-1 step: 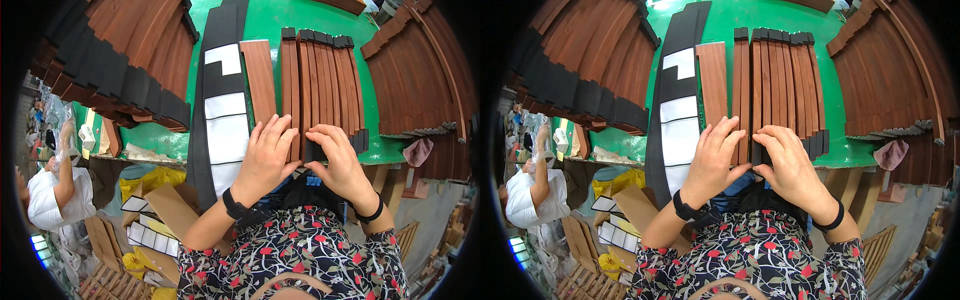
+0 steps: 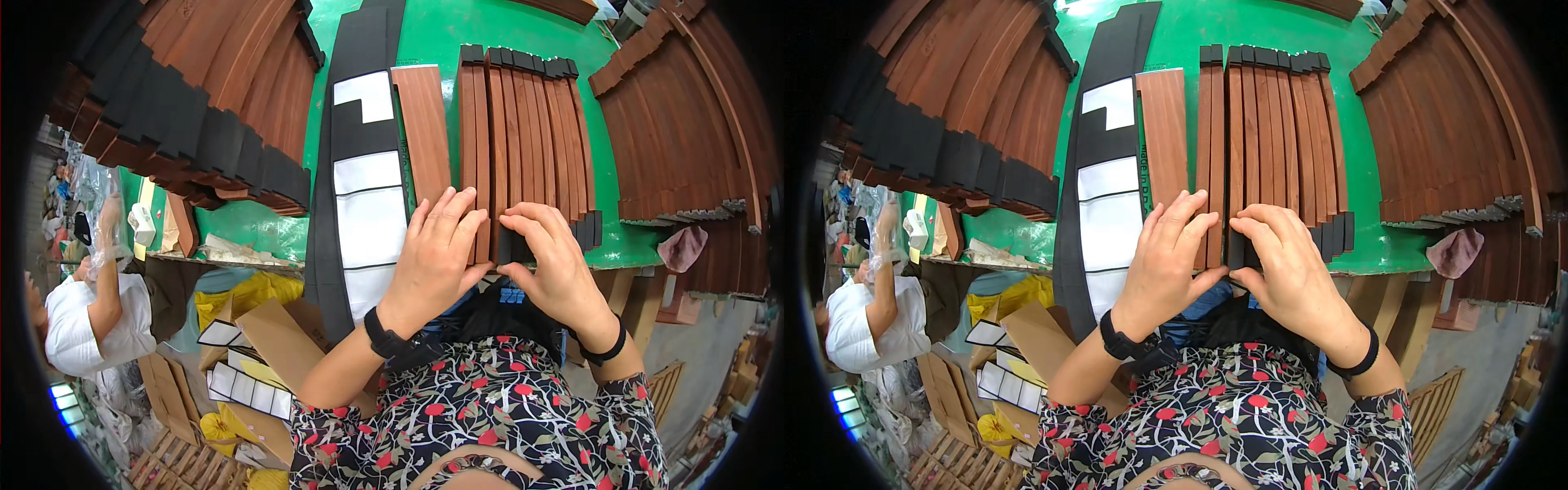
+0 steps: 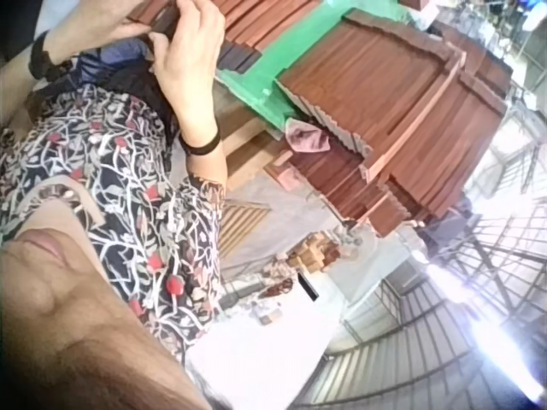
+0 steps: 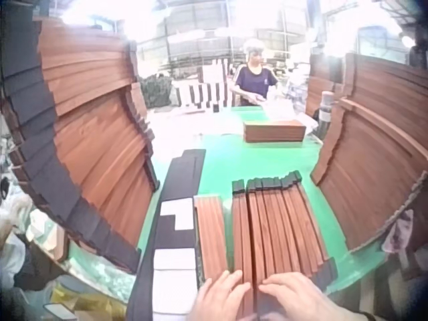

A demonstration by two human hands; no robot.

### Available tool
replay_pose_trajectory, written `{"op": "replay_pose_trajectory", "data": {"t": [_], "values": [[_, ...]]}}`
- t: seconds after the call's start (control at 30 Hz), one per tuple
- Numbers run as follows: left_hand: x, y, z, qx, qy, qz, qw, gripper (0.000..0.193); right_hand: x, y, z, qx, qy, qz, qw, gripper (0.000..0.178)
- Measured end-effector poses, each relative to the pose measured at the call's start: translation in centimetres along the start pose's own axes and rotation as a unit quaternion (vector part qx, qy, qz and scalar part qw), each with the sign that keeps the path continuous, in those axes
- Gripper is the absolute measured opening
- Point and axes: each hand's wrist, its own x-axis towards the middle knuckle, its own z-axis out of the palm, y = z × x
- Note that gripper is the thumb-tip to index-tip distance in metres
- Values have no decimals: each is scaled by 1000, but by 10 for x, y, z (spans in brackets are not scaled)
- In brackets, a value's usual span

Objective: The person is assembling small wooden slats onto a frame and applying black edge caps or trim pieces.

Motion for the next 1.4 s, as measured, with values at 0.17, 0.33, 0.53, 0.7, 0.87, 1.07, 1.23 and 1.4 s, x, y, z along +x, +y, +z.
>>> {"op": "replay_pose_trajectory", "data": {"t": [0.17,0.33,0.53,0.7,0.87,1.07,1.23,1.4], "values": [[2,-1,3,-5,8,4,1000,74,1,0,-3,0,-1,4,1000,66],[1,-2,5,-10,13,3,1000,72,2,2,-2,7,-1,4,1000,66],[2,-2,5,-13,15,8,1000,73,7,2,-5,9,-15,13,1000,64],[1,-2,5,-15,13,6,1000,73,9,-1,-6,2,-20,19,1000,63],[1,-2,6,-16,10,6,1000,74,10,-3,-6,-7,-24,26,999,62],[1,-2,6,-10,6,5,1000,73,12,-5,-7,-26,-29,22,999,61],[1,-2,7,-10,15,8,1000,73,10,-3,-5,-25,-30,14,999,64],[2,-2,7,-7,13,9,1000,74,7,-3,-6,-22,-28,15,999,67]]}}
